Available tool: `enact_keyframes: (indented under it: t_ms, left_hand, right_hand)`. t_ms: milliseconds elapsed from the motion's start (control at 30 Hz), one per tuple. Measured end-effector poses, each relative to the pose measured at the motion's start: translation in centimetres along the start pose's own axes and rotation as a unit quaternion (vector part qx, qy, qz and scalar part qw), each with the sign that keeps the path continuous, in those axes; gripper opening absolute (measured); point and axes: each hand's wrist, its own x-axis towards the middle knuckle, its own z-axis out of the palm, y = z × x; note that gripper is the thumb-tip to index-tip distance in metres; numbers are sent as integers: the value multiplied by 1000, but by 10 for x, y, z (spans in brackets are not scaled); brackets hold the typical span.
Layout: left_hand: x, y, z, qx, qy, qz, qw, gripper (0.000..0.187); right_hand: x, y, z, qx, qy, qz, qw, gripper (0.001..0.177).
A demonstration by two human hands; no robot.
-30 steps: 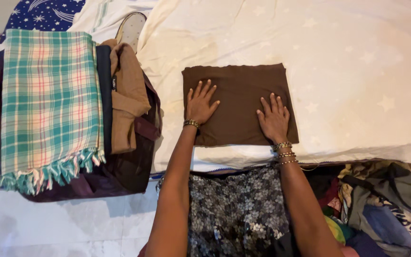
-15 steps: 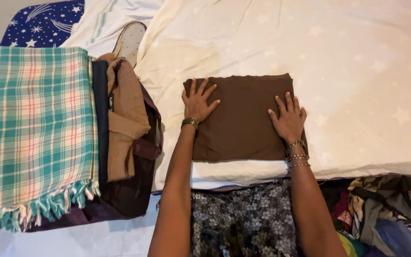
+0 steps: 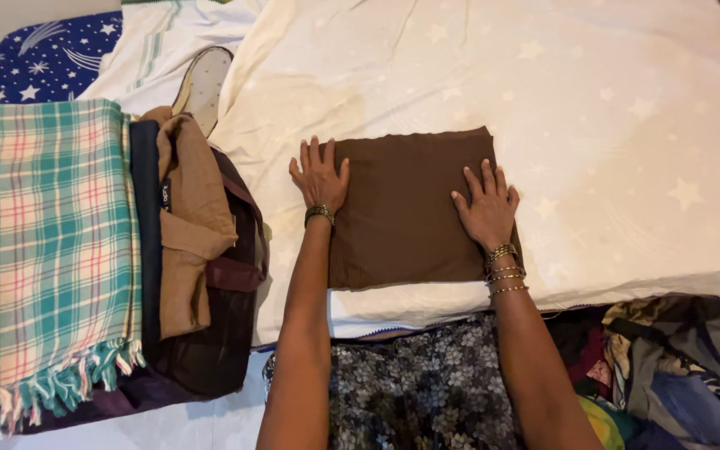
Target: The person folds a brown cloth garment on a bed and places it into a bag.
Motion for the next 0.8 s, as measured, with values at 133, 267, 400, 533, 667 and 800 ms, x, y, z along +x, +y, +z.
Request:
enact_keyframes:
  t_ms: [133, 267, 400, 533, 667, 800]
  left_hand:
    - [7, 13, -22, 36, 38, 121, 991, 53]
    - [2, 65, -26, -155, -99, 217, 959, 56]
    - [-21, 136, 9, -112, -233, 315, 913, 66]
    - [-5, 145, 46, -55, -224, 289, 929, 68]
    - [17, 136, 60, -55, -213, 244, 945, 64]
    - [26, 121, 61, -10, -220, 176, 959, 61]
  right_hand:
    - [-2, -4, -3, -14, 9, 5, 1000, 61]
    - [-2, -4, 1, -17, 11, 6, 1000, 62]
    - [-2, -2, 3, -24, 9, 5, 1000, 62]
    - [-4, -2, 2, -12, 4, 5, 1000, 62]
    - [0, -8, -7, -5, -6, 16, 1000, 61]
    - [1, -6, -11, 20, -8, 16, 1000, 61]
